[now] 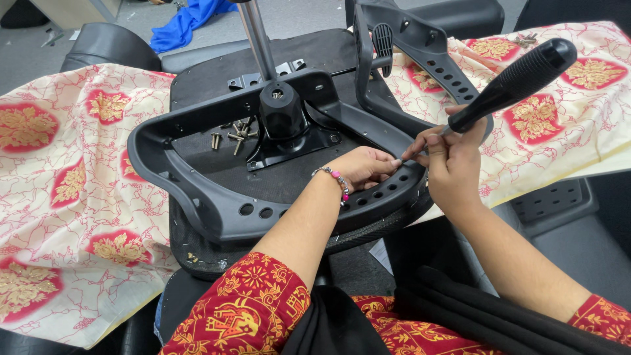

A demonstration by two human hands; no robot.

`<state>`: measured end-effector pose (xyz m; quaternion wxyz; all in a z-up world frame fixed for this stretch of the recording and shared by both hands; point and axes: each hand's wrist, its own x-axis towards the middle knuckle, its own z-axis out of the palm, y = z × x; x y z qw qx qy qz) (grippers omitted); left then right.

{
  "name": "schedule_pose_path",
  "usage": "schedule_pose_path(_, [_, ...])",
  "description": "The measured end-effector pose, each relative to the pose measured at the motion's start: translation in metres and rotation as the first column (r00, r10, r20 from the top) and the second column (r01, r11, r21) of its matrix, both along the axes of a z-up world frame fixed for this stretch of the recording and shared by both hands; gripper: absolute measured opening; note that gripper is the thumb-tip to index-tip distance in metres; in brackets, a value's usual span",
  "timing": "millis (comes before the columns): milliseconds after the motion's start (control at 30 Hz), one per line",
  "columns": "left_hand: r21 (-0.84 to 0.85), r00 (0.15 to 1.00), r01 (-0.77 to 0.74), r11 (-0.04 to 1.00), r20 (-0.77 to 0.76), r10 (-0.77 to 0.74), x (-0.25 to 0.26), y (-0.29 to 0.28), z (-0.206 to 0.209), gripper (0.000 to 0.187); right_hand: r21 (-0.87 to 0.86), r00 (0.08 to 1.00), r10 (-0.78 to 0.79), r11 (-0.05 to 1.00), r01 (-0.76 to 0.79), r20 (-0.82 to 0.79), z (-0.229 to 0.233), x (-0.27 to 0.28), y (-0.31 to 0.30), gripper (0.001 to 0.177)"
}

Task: The person uses a screwdriver to fasten screws into the underside of an office chair base, securing the plastic frame to the central column. They work on multiple screw holes around the base, tightening each one in turn.

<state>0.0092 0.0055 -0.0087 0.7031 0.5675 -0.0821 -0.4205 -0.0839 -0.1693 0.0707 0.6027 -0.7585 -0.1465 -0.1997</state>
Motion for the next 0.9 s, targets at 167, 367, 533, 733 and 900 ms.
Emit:
schedule_pose_path(167, [0.015, 1.0, -0.008, 1.0, 0.005, 0.008, 0.0009, -0.0004, -0.0036, 0.017, 0.015, 1.0, -0.003, 1.0, 0.003, -0.008, -0.0013, -0.0014, 0.0001, 0.036])
schedule_pose_path(367, [0.021, 1.0, -0.019, 1.0, -0.01, 0.019, -0.0011, 0.0011, 0.001, 0.018, -0.031, 0.999, -0.016, 0.999, 0.017, 0.039, -0.0008, -0.0062, 0.0002, 0.035])
schedule_pose_path(533, [0.015, 1.0, -0.02, 1.0, 0.001, 0.02, 0.0003, 0.0012, -0.002, 0.016, -0.087, 0.993, -0.041, 0.995, 0.05, 0.11, -0.004, -0.008, 0.0004, 0.033])
schedule_pose_path(733, [0.005, 1.0, -0.016, 1.0, -0.008, 0.016, 0.0027, 0.0004, -0.0061, 0.017, -0.005, 0.999, -0.019, 1.0, 0.019, 0.039, -0.0065, -0.0076, -0.0026, 0.032])
schedule_pose_path(900, [0.031, 0.999, -0.046, 0.998, -0.01, 0.047, 0.0022, -0.0002, -0.0052, 0.014, 0.058, 0.999, -0.011, 0.998, 0.014, -0.046, -0.0063, -0.0038, -0.004, 0.017])
